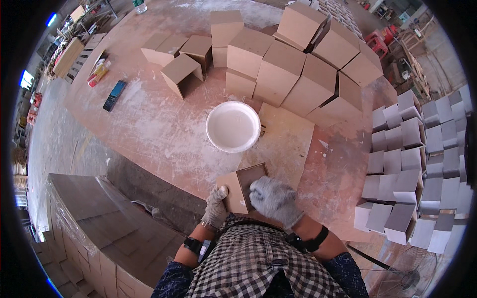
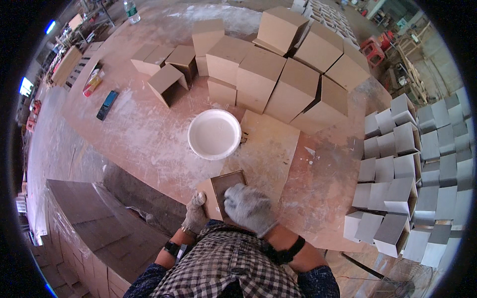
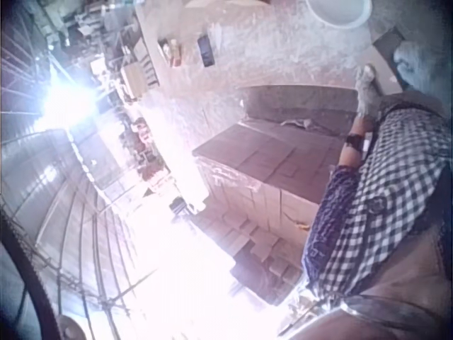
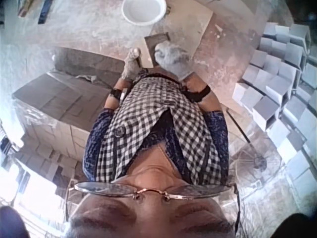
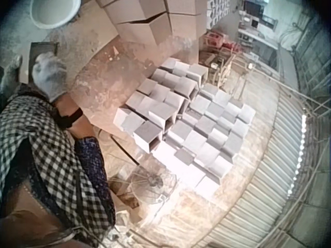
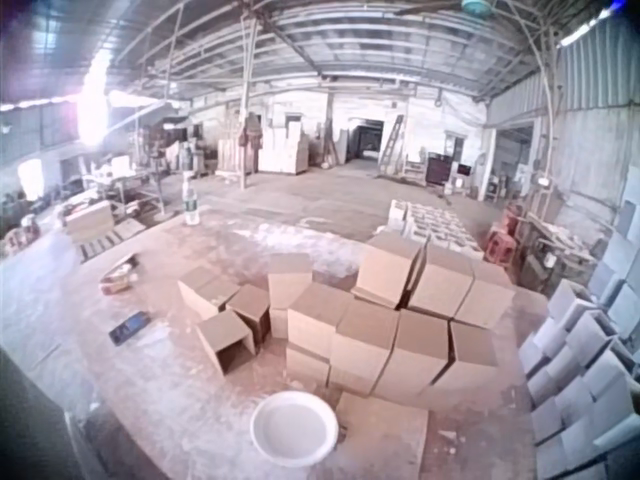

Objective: Cleaning the interior and exterior surfaces of small wooden or cardboard boxes using a cloth.

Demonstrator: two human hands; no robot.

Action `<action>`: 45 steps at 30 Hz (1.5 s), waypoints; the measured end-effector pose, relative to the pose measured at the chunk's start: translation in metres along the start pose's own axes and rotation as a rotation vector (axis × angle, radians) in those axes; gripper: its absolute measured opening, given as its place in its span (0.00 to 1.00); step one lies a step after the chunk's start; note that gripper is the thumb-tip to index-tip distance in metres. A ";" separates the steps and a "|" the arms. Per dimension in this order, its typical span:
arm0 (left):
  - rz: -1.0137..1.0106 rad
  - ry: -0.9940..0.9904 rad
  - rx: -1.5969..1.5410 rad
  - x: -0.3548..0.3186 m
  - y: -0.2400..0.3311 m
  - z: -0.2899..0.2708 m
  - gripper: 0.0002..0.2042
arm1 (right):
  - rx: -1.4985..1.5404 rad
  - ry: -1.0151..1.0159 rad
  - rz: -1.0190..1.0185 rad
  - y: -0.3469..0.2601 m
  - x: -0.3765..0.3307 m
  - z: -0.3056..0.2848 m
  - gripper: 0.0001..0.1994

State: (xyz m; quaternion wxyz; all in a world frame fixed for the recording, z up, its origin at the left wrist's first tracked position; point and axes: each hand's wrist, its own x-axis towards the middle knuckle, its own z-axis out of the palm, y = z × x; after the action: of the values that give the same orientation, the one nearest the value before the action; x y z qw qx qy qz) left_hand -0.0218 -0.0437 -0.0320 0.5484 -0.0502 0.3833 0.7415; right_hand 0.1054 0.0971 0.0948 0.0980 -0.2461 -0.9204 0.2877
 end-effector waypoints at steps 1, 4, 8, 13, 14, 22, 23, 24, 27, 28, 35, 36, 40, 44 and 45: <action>-0.016 -0.039 0.007 0.001 0.001 -0.003 0.29 | 0.007 -0.022 -0.057 -0.008 -0.002 -0.001 0.05; -0.044 -0.097 0.013 0.003 0.004 0.001 0.28 | -0.072 -0.077 0.010 -0.003 0.000 0.002 0.05; -0.055 -0.112 0.047 0.002 0.010 0.015 0.31 | -0.485 -0.031 0.135 0.032 0.033 0.019 0.06; -0.031 -0.074 0.033 -0.001 0.008 0.018 0.32 | -0.713 -0.046 -0.033 0.035 0.031 0.018 0.05; -0.019 -0.083 0.040 -0.002 0.008 0.019 0.31 | -0.727 -0.104 -0.023 0.045 0.028 0.018 0.06; -0.019 -0.063 0.080 0.000 0.011 0.033 0.30 | -0.745 -0.440 0.063 0.038 0.010 -0.004 0.09; -0.006 -0.054 0.077 -0.003 0.012 0.030 0.30 | -0.633 -0.573 0.139 0.022 0.007 -0.017 0.10; -0.002 -0.054 0.072 -0.003 0.013 0.026 0.30 | -0.525 -0.697 0.220 0.012 0.004 -0.028 0.11; -0.041 -0.094 0.076 -0.001 0.012 0.024 0.30 | -0.336 -0.490 0.105 0.048 -0.025 -0.020 0.11; -0.036 -0.069 0.084 -0.002 0.013 0.025 0.30 | -0.241 -0.371 0.078 0.048 -0.026 -0.020 0.10; -0.055 -0.081 0.087 -0.002 0.011 0.019 0.32 | -0.218 -0.019 0.322 0.042 0.009 -0.003 0.09; -0.056 -0.083 0.088 -0.001 0.010 0.019 0.32 | -0.301 0.084 0.184 0.045 0.014 0.005 0.10; -0.039 -0.074 0.040 -0.001 0.006 0.015 0.32 | -0.685 0.102 0.036 0.031 0.013 0.017 0.12; -0.026 -0.042 0.053 -0.002 0.003 0.007 0.31 | -0.664 0.146 -0.091 0.036 0.000 0.023 0.11; -0.026 -0.041 0.050 -0.002 0.003 0.006 0.31 | -0.608 0.112 -0.101 0.033 0.000 0.019 0.13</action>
State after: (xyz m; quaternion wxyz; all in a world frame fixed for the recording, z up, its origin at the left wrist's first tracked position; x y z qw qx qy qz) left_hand -0.0211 -0.0422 -0.0254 0.5668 -0.0263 0.3896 0.7254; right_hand 0.1128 0.1117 0.0601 0.0848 -0.2337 -0.9684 -0.0200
